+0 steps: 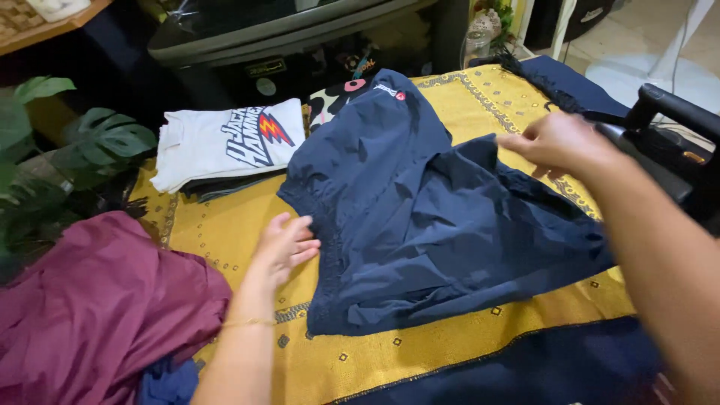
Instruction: The person irons a floral-patterned garment on a yellow patterned cloth, then folds it. The person then folds a pair of dark blue shorts. The person places the folded items on a stack of other folded clothes.
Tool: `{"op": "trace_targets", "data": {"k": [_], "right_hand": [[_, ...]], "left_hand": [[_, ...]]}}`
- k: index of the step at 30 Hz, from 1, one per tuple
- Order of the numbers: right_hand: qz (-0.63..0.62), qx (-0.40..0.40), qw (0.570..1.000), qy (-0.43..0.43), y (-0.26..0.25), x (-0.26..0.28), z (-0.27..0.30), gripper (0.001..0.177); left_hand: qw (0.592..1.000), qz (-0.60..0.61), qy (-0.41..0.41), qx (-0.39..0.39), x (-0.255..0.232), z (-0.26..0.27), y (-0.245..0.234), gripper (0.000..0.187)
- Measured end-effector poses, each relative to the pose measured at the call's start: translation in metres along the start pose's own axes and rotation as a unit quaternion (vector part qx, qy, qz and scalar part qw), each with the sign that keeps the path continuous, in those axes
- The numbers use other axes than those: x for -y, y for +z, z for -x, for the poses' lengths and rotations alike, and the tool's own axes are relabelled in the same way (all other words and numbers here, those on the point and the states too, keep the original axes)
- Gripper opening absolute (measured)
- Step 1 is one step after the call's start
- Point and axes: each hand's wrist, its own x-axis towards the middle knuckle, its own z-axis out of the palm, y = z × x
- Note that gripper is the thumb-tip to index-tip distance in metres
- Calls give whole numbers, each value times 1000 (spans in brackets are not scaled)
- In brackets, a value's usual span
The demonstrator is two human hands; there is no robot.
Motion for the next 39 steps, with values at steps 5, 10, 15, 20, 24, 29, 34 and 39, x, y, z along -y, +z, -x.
{"op": "trace_targets", "data": {"k": [5,10,15,20,24,29,34,39], "right_hand": [[-62,-79,995,15,108,-27,-93,70],[-456,-174,869,-81,111,-22,-79,13],[-235,-265,917,-183,76,-55,-69,29],[69,-96,993,-24,54,-72,-73,47],[204,14,977,59,52,-97,-63,58],[225,-7,970,91,76,-124,-87,53],[289,-143,942,-95,34,-20,-26,20],[-93,-145,953,-251,71,-1,-95,27]], "left_hand": [[996,14,76,-35,50,-63,16,107],[991,97,74,-50,56,-58,31,108],[989,-42,131,-52,59,-64,44,81],[895,-398,165,-117,43,-48,68,108],[886,-407,191,-113,34,-22,67,89],[884,-414,201,-83,43,-56,31,76],[859,-433,243,-124,60,-72,18,62],[886,-388,238,-91,58,-49,34,82]]}}
